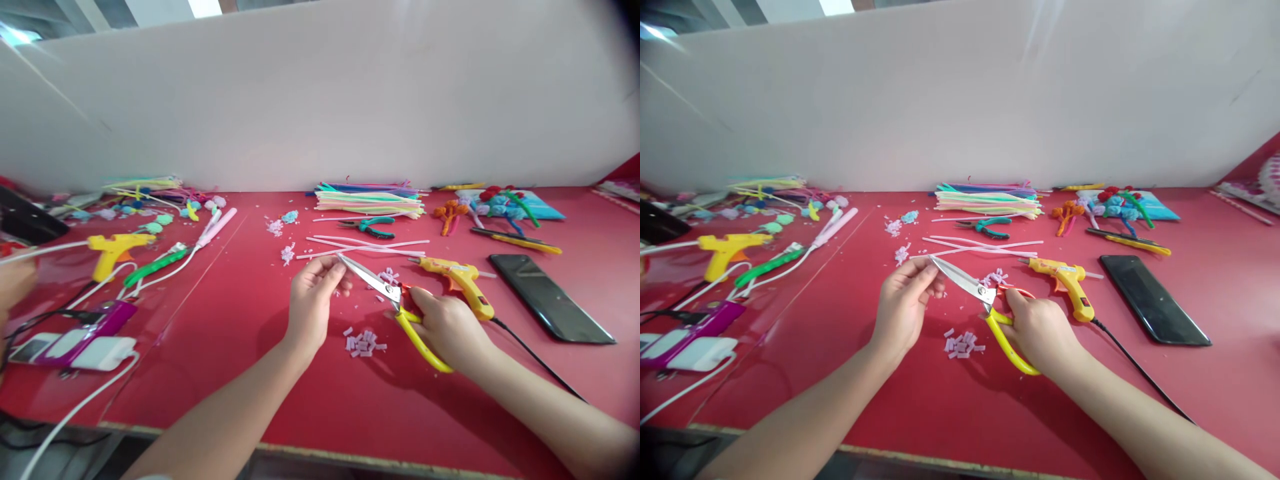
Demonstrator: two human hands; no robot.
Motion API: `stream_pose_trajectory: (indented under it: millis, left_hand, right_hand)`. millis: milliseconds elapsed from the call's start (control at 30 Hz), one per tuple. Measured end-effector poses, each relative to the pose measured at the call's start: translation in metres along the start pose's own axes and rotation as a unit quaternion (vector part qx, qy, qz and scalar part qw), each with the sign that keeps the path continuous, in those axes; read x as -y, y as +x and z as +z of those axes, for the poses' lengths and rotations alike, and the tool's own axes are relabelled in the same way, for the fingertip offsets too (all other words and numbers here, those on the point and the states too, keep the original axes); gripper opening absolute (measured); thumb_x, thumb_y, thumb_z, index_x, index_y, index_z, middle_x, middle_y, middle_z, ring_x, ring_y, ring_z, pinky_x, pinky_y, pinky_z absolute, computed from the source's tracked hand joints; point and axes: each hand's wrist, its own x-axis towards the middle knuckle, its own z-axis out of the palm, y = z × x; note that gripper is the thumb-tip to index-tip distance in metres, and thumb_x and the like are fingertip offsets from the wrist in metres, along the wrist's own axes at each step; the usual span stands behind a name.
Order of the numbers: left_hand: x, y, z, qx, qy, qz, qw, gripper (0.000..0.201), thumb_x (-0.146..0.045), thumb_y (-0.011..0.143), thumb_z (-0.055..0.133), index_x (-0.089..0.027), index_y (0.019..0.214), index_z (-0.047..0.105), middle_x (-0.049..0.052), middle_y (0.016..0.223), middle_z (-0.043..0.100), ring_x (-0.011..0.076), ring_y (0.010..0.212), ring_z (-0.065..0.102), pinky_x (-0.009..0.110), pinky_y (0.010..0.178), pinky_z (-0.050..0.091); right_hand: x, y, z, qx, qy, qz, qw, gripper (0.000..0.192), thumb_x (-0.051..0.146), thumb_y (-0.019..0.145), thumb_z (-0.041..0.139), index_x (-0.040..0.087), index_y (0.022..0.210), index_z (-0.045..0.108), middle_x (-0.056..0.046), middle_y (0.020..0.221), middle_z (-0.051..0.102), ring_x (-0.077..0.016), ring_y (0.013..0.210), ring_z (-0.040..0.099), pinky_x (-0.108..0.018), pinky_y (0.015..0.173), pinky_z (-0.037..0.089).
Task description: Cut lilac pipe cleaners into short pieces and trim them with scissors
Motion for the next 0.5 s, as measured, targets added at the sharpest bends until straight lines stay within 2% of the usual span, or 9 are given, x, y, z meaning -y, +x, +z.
stream_pose_trajectory:
  millis: [100, 200, 267, 333, 433, 500]
  left_hand:
    - [0.001, 0.0, 0.001, 0.007, 0.003, -0.004, 1.0, 0.01, -0.023, 0.073, 0.058, -0.015, 0.079, 0.059, 0.0, 0.066, 0.058, 0.0084, 0.056, 0.052, 0.02, 0.053, 0.042]
    - [0.005, -0.002, 0.003, 0.081, 0.036, -0.053, 0.995, 0.01, -0.025, 0.075, 0.056, -0.015, 0.078, 0.057, 0.001, 0.067, 0.059, 0.0091, 0.057, 0.053, 0.021, 0.053, 0.043]
    - [0.008, -0.005, 0.006, 0.162, 0.076, -0.1, 0.979, 0.012, -0.026, 0.077, 0.053, -0.015, 0.078, 0.057, 0.002, 0.068, 0.059, 0.0094, 0.057, 0.053, 0.022, 0.055, 0.043]
    - [0.01, -0.008, 0.008, 0.226, 0.114, -0.128, 0.959, 0.016, -0.028, 0.079, 0.05, -0.014, 0.076, 0.057, 0.002, 0.067, 0.058, 0.0091, 0.056, 0.053, 0.023, 0.056, 0.043]
    - [0.012, -0.012, 0.01, 0.272, 0.16, -0.145, 0.938, 0.021, -0.032, 0.08, 0.048, -0.014, 0.073, 0.057, 0.0, 0.062, 0.054, 0.0085, 0.055, 0.051, 0.022, 0.055, 0.042]
    - [0.013, -0.013, 0.011, 0.283, 0.172, -0.162, 0.93, 0.023, -0.034, 0.079, 0.049, -0.014, 0.071, 0.056, 0.0, 0.061, 0.052, 0.0082, 0.054, 0.049, 0.021, 0.054, 0.042]
  right_hand:
    - [0.002, 0.002, -0.003, 0.005, 0.066, 0.029, 0.997, 0.03, 0.049, 0.076, 0.043, 0.02, 0.066, 0.042, 0.002, 0.046, 0.044, -0.0113, 0.042, 0.039, -0.024, 0.044, 0.019]
    - [0.007, 0.005, -0.007, 0.025, 0.202, 0.076, 0.976, 0.03, 0.046, 0.074, 0.046, 0.02, 0.061, 0.04, 0.004, 0.047, 0.039, -0.0091, 0.042, 0.035, -0.022, 0.043, 0.022]
    - [0.01, 0.006, -0.01, 0.041, 0.31, 0.106, 0.944, 0.026, 0.043, 0.073, 0.048, 0.019, 0.063, 0.043, 0.005, 0.049, 0.04, -0.0085, 0.043, 0.036, -0.021, 0.042, 0.024]
    - [0.013, 0.006, -0.014, 0.069, 0.414, 0.135, 0.898, 0.021, 0.04, 0.073, 0.049, 0.019, 0.068, 0.046, 0.006, 0.049, 0.041, -0.0078, 0.041, 0.038, -0.02, 0.039, 0.027]
    - [0.016, 0.005, -0.019, 0.107, 0.518, 0.17, 0.832, 0.016, 0.035, 0.073, 0.049, 0.019, 0.07, 0.047, 0.008, 0.044, 0.039, -0.0069, 0.034, 0.036, -0.019, 0.034, 0.027]
    - [0.016, 0.004, -0.02, 0.107, 0.542, 0.168, 0.816, 0.014, 0.032, 0.072, 0.05, 0.019, 0.069, 0.047, 0.008, 0.042, 0.038, -0.0064, 0.033, 0.035, -0.018, 0.033, 0.027]
